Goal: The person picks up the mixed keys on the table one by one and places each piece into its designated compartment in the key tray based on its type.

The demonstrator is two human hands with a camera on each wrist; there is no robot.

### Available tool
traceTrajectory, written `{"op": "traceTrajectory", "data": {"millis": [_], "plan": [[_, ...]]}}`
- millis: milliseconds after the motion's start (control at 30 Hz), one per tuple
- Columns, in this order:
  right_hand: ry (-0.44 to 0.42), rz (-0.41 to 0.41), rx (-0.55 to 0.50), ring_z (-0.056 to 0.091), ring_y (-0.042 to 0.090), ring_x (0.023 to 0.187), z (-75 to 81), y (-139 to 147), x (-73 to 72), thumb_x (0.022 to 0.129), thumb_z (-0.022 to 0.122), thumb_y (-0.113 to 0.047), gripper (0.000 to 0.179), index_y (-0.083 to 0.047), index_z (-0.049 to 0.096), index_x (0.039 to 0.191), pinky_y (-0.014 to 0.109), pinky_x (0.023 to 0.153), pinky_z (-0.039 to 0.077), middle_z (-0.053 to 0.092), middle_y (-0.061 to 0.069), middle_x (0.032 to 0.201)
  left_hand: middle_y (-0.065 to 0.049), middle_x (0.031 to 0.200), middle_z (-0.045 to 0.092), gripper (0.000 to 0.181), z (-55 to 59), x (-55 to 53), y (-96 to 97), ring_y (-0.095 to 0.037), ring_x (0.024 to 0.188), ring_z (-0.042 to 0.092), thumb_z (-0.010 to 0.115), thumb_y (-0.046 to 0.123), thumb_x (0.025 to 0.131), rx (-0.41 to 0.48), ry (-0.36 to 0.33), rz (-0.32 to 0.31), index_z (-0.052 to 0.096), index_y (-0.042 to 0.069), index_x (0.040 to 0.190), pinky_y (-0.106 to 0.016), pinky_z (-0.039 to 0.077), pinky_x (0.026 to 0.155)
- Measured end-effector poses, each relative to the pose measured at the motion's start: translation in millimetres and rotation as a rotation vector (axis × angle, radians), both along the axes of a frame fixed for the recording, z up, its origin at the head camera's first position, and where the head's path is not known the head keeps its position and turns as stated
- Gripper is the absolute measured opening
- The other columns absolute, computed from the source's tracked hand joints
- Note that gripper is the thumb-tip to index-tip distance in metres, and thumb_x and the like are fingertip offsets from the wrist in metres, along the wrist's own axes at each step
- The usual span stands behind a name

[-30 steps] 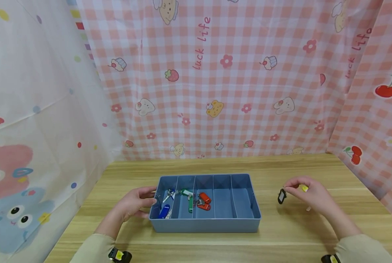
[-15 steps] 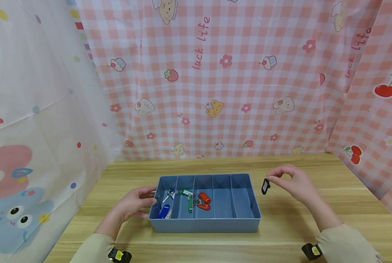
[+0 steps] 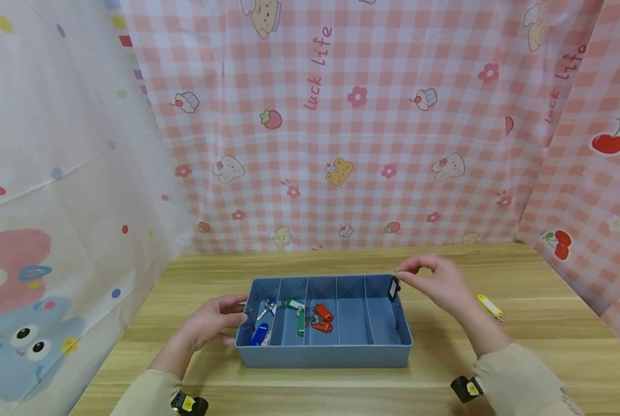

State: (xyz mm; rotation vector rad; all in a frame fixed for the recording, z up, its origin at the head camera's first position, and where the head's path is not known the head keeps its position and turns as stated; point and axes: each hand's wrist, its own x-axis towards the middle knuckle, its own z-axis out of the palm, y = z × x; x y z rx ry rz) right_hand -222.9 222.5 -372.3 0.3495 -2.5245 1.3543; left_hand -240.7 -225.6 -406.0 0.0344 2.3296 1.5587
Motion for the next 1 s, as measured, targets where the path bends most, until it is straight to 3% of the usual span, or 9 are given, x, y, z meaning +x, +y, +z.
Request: {"op": "traceTrajectory", "data": {"millis": [300, 533, 1000], "plan": [[-0.011, 0.043, -0.044, 0.055, 0.023, 0.092, 2.4, -26, -6.6, 0.089, 0.076, -0.024, 0.014, -0.011, 0.076, 0.093, 0.041, 0.083, 0.045, 0.066, 0.003, 0.093, -0.028, 0.137, 0.053, 0.054, -0.7, -1.1, 0.7, -0.028, 0.1, 0.064, 0.064, 0.002, 0.093, -0.016, -0.004, 0.021, 0.048, -0.001, 0.144, -0.043, 0.06, 0.066], [-0.002, 0.084, -0.079, 0.053, 0.022, 0.092, 2.1, -42, -9.7, 0.088, 0.077, -0.02, 0.01, -0.01, 0.076, 0.092, 0.039, 0.082, 0.046, 0.066, 0.002, 0.093, -0.03, 0.137, 0.051, 0.057, 2.1, 0.7, 1.2, -0.029, 0.1, 0.064, 0.065, 0.003, 0.094, -0.016, 0.003, -0.007, 0.044, -0.003, 0.146, -0.043, 0.06, 0.066], [0.004, 0.13, -0.055, 0.056, 0.021, 0.087, -7.4, -57, -13.3, 0.088, 0.077, -0.017, 0.006, -0.012, 0.077, 0.09, 0.038, 0.078, 0.048, 0.067, -0.001, 0.088, -0.03, 0.138, 0.05, 0.057, 0.0, -1.2, -0.4, -0.031, 0.102, 0.063, 0.065, 0.004, 0.094, -0.015, 0.009, -0.021, 0.043, -0.002, 0.146, -0.043, 0.06, 0.065]]}}
